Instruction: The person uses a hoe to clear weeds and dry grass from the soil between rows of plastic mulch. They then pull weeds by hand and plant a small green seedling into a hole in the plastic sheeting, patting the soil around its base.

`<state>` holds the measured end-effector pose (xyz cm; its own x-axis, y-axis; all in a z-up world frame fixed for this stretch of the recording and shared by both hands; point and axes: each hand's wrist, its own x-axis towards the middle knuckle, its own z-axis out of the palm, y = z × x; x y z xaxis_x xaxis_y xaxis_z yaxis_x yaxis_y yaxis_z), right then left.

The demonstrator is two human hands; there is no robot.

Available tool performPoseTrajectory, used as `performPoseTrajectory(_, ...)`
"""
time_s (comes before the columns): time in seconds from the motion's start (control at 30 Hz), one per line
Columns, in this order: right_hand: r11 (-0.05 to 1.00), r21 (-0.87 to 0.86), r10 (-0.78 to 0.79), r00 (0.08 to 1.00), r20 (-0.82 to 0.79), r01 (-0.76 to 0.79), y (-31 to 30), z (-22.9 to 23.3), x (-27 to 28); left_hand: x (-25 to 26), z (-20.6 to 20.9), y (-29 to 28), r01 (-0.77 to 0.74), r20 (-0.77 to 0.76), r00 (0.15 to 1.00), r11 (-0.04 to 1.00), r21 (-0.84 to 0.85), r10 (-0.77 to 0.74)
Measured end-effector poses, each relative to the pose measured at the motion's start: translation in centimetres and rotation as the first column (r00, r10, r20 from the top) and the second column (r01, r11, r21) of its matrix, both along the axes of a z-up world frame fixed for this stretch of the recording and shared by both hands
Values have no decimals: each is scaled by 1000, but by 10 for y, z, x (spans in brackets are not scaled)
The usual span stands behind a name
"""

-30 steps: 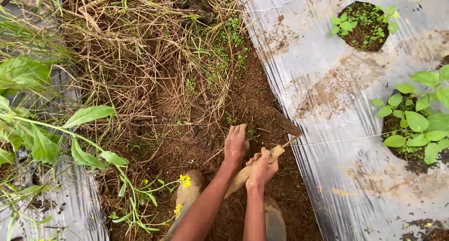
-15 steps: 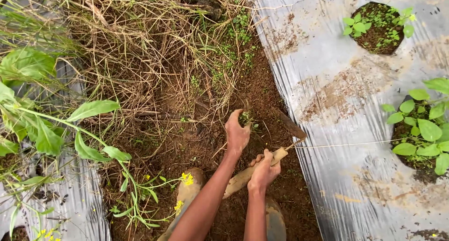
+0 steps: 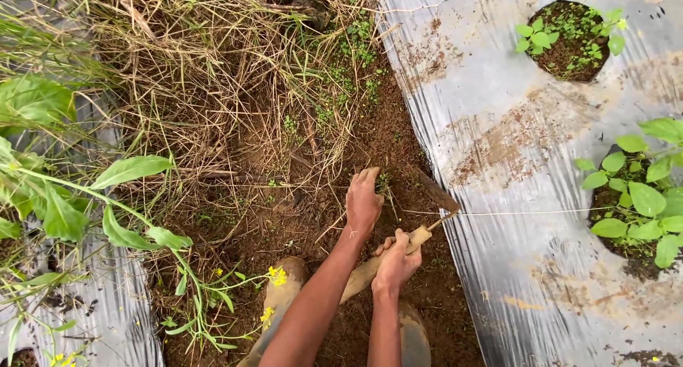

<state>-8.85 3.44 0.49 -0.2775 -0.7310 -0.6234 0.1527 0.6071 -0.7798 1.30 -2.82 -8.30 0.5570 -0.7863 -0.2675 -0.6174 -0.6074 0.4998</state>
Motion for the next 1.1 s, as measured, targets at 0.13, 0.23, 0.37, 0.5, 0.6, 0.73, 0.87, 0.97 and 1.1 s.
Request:
performPoseTrajectory(0.13,1000,4,-4,1000,9,4,3,-6,-2,9,-24,7,-38,4,999,999,-31,38)
performPoseTrajectory(0.23,1000,0,3,999,34,-3,2,-2,-2,16,-5,17,-98,73,992,992,-80,103)
performPoseTrajectory(0.37,1000,20,-3,1000,17,2,3,-3,-1,21,17,27,-252,55,966,967,-31,253)
performPoseTrajectory(0.5,1000,31,-1,1000,7,1,5,-6,0,21,0,32,-152,37,988,983,99,149)
performPoseTrajectory(0.6,998,65,6,1000,-2,-6,11,-2,5,26,-43,40,-149,22,989,979,137,147)
performPoseTrajectory(0.73,991,109,76,997,12,-77,34,-19,16,44,-21,45,-271,-89,953,945,181,290)
performPoseTrajectory(0.87,969,228,77,992,95,-97,66,-22,30,63,58,72,-452,-477,739,875,173,476)
performPoseTrajectory(0.97,946,286,117,984,134,-152,80,1,47,74,115,91,-560,-520,660,817,139,542)
performPoseTrajectory(1.1,937,285,127,956,264,-203,79,62,64,86,173,107,-600,-440,692,795,91,573)
